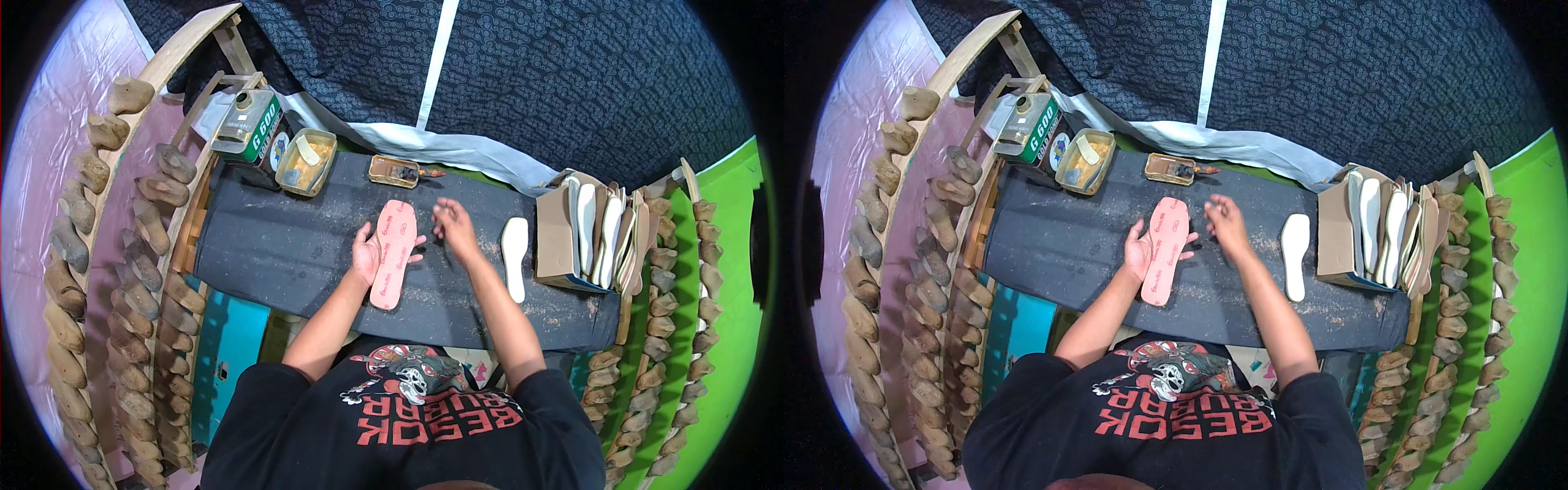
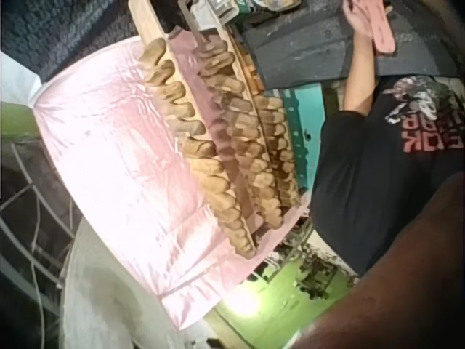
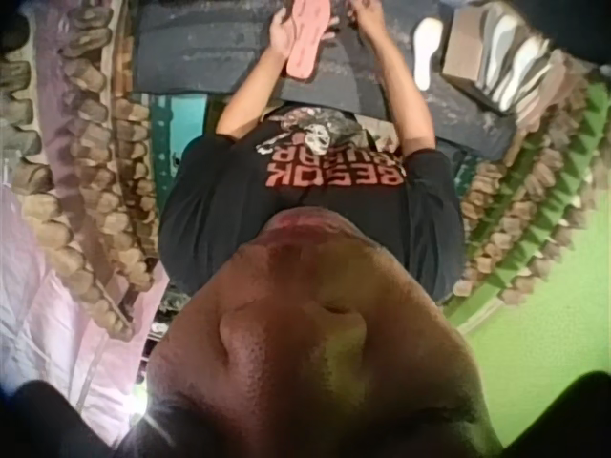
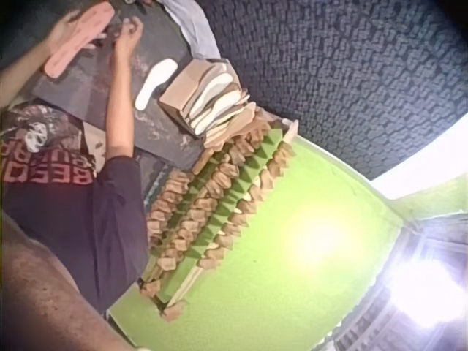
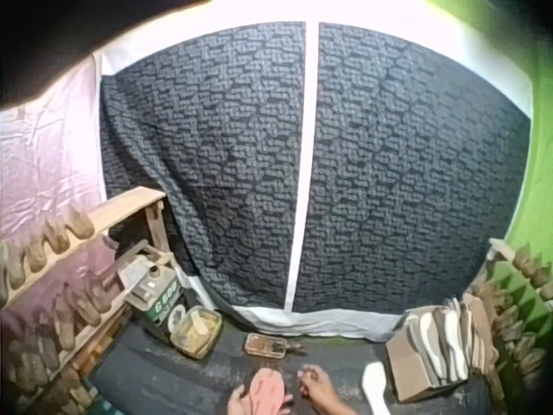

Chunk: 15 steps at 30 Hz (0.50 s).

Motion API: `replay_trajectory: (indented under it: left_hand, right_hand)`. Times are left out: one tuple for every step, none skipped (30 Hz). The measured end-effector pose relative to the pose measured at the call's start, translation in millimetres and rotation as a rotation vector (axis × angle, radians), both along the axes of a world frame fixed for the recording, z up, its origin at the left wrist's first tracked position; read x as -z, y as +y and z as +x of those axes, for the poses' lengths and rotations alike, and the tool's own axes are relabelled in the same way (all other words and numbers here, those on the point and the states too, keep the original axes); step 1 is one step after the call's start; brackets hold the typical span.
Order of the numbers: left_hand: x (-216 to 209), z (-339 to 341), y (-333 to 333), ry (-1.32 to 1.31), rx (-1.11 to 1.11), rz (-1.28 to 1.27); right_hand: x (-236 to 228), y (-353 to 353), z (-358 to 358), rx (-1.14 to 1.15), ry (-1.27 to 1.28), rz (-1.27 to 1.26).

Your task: Applying adhesive or glue to shoe insoles using a brush in a manufacturing workshop.

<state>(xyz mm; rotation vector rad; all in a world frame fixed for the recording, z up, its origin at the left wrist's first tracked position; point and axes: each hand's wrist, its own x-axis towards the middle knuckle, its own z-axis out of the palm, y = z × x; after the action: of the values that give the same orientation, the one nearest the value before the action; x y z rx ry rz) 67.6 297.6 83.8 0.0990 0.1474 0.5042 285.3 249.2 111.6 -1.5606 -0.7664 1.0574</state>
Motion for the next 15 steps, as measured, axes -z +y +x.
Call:
replay_trajectory:
  left_hand:
    - [8,-5,-1,0.009,-0.007,0.001]
    - [19,-7,2,-0.012,-0.034,0.018]
    - [27,-8,2,-0.033,-0.053,0.030]
    - [25,-8,1,-0.027,-0.053,0.030]
    - [22,-9,0,-0.019,-0.055,-0.005]
    - [17,-11,-1,-0.010,-0.062,-0.038]
    - [12,-13,-2,-0.006,-0.066,-0.038]
    - [8,-13,-4,0.029,-0.078,-0.027]
    - [4,-16,-5,0.067,-0.096,-0.017]
    - [1,-18,-6,0.070,-0.102,-0.019]
    - [-1,-20,-7,0.092,-0.128,0.000]
    - [-2,-22,-9,0.113,-0.157,0.018]
    - [2,-24,-9,0.113,-0.162,0.016]
    - [8,-26,-7,0.132,-0.192,0.032]
    - [9,-25,-6,0.150,-0.218,0.047]
  right_hand:
    - [0,15,2,0.019,0.044,-0.013]
    - [1,31,5,0.011,0.051,-0.010]
    - [5,43,9,-0.003,0.013,-0.107]
    - [9,53,13,-0.017,-0.026,-0.204]
    - [12,64,19,-0.017,-0.021,-0.205]
    - [12,75,24,-0.007,0.107,-0.233]
    - [14,82,26,0.005,0.234,-0.262]
    - [18,86,26,0.060,0.234,-0.232]
    - [20,92,22,0.051,0.238,-0.234]
    - [21,97,19,0.080,0.143,-0.160]
    - [21,101,17,0.111,0.047,-0.087]
    - [21,106,14,0.138,-0.050,-0.012]
    - [20,111,12,0.133,-0.050,-0.014]
    - [18,118,11,0.073,-0.050,0.050]
    - [16,123,12,0.017,-0.052,0.113]
